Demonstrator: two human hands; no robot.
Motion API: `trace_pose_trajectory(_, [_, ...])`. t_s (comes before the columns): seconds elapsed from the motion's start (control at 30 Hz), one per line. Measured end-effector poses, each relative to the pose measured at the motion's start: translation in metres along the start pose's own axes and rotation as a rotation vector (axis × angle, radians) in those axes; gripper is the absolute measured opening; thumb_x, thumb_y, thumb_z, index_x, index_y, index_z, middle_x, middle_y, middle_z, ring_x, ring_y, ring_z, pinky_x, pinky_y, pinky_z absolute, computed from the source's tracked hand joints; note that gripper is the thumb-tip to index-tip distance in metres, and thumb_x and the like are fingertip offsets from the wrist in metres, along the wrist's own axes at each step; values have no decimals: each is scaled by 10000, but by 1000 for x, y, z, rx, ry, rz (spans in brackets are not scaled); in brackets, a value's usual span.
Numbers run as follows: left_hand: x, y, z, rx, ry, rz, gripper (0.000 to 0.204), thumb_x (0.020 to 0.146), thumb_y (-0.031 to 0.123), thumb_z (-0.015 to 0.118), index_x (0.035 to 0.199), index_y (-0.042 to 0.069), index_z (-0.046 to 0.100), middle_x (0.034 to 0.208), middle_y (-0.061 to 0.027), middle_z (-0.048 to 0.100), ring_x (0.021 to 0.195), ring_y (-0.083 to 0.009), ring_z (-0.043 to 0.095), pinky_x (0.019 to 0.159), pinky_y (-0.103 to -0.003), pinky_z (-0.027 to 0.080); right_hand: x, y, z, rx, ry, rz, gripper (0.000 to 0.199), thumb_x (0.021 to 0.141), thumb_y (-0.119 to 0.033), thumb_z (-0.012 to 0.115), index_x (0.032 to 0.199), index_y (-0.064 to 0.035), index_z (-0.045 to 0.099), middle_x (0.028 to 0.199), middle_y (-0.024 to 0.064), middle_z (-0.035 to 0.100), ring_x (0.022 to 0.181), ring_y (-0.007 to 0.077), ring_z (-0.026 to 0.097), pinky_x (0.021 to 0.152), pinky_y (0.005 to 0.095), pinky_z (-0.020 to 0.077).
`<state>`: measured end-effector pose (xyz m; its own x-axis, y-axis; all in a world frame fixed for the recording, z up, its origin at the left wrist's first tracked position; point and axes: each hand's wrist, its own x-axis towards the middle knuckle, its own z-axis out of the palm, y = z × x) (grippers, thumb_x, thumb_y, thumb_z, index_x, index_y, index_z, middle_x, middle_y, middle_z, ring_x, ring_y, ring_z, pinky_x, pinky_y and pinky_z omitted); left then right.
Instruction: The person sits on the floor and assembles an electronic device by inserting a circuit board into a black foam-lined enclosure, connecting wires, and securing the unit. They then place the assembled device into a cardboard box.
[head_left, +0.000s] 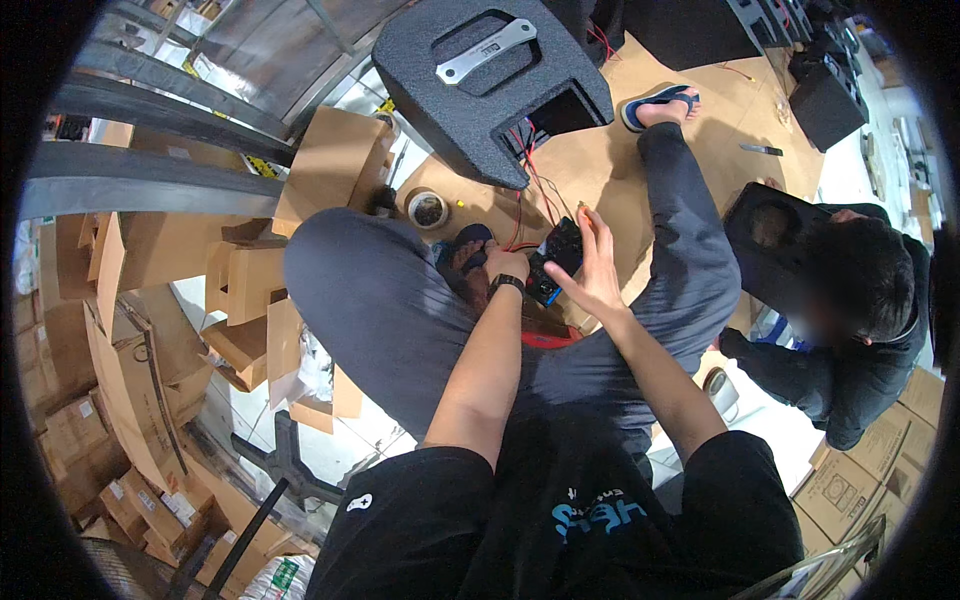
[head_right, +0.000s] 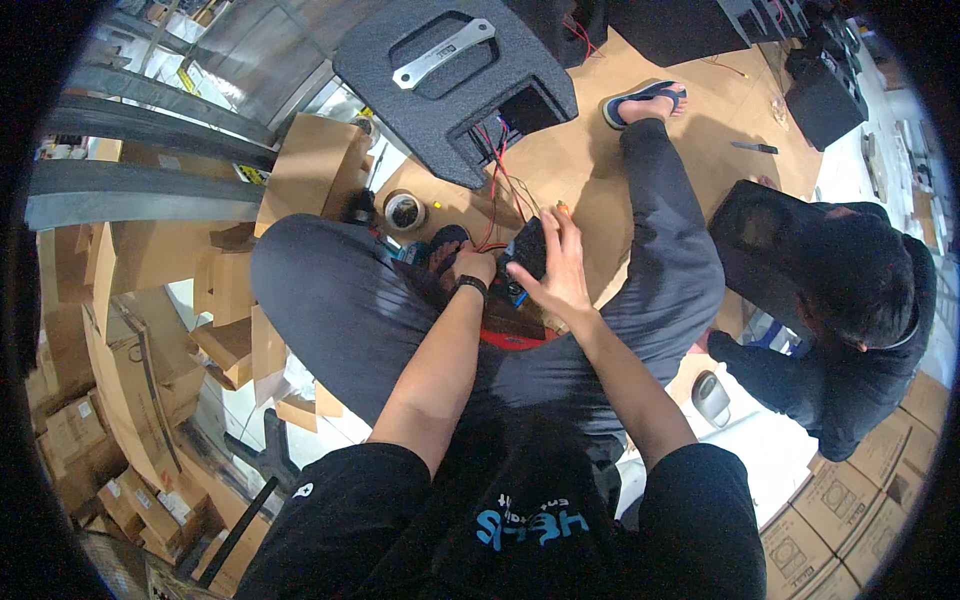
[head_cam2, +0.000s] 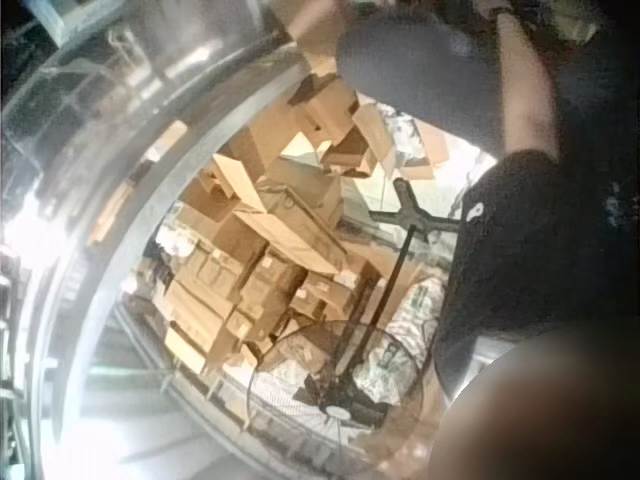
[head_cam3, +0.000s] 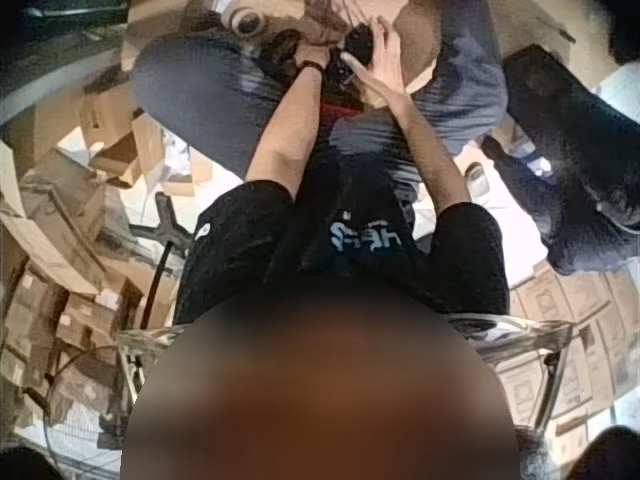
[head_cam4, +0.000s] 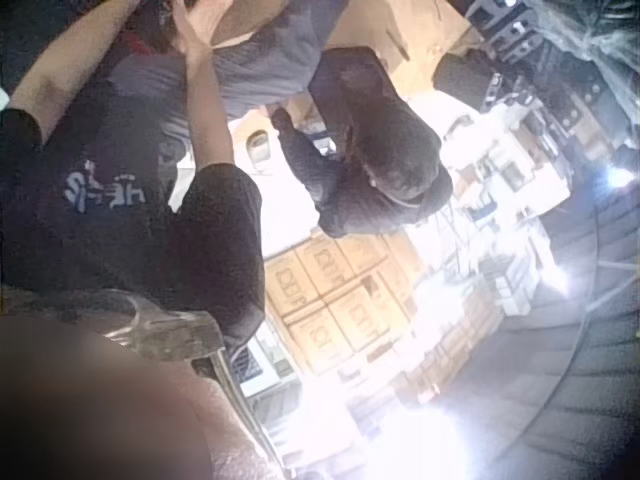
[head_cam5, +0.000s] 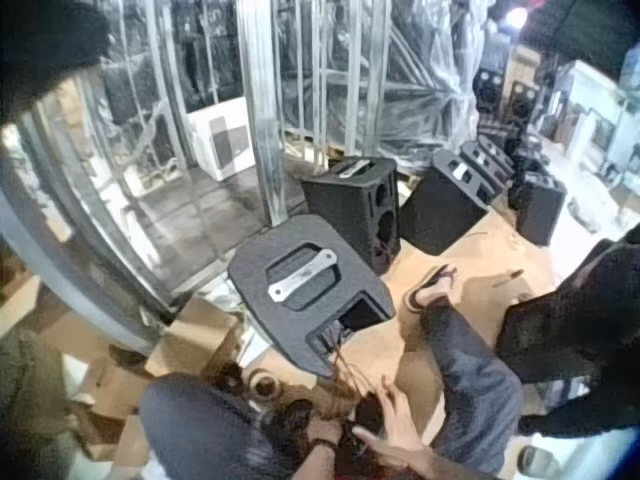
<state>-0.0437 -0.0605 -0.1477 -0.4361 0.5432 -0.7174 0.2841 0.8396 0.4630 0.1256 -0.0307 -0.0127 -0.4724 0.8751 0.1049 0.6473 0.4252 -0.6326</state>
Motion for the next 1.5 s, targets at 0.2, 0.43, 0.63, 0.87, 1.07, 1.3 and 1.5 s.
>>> trace_pose_trajectory(0.2, [-3, 0, -3, 192, -64, 120, 542, 938, 274, 547, 1416, 19, 515, 1348, -248, 623, 1216, -389, 642, 1041, -440, 509, 65, -10, 55, -115, -431, -175, 348, 873, -177, 656, 1175, -10, 699, 1017, 213, 728, 993, 387, 703, 920, 470, 548])
trace_pose_trajectory(0.43, [50, -59, 2, 570, -216, 396, 534, 1000, 463, 411, 1318, 122, 670, 1224, -196, 717, 1112, -387, 701, 978, -487, 546, 91, 19, 119, -148, -934, -199, 293, 830, -220, 637, 1007, -39, 784, 1058, 208, 751, 960, 361, 730, 840, 468, 571])
trace_pose_trajectory(0.63, [89, -54, -32, 855, -326, 365, 565, 974, 486, 429, 1371, 139, 631, 1416, -166, 619, 1303, -343, 596, 1044, -480, 494, 111, 22, 145, -242, -1120, -80, 412, 944, -297, 517, 1186, -59, 750, 1301, 163, 695, 1219, 339, 653, 1002, 455, 519])
trace_pose_trajectory(0.87, [90, -78, -36, 1119, -333, 772, 466, 1006, 251, 451, 1448, 157, 566, 1419, -168, 618, 1278, -279, 627, 1009, -431, 523, 118, -8, 131, -257, -1200, 71, 446, 880, -301, 596, 1283, -172, 737, 1342, 99, 692, 1222, 291, 664, 998, 437, 526])
trace_pose_trajectory(1.07, [71, -74, -41, 708, -362, 445, 573, 940, 369, 573, 1456, 120, 562, 1439, -171, 606, 1292, -245, 607, 1036, -397, 503, 114, -1, 153, -224, -1197, 51, 513, 919, -409, 571, 1339, -139, 687, 1410, 120, 636, 1288, 300, 608, 1050, 454, 479])
trace_pose_trajectory(1.3, [34, -39, -63, -209, -289, -79, 619, 883, 460, 666, 1337, 41, 632, 1333, -180, 658, 1181, -245, 643, 967, -411, 517, 104, -1, 129, -136, -877, 136, 688, 973, -641, 490, 1377, -106, 642, 1410, 163, 626, 1308, 312, 575, 1114, 445, 419])
trace_pose_trajectory(1.5, [32, -12, -70, -1202, 31, -506, 259, 991, 216, 384, 870, 152, 603, 755, -10, 561, 628, -198, 544, 542, -389, 480, 125, 12, 86, 145, -1193, 53, 530, 1043, -500, 444, 1078, -70, 753, 1020, 104, 753, 975, 283, 703, 931, 405, 523])
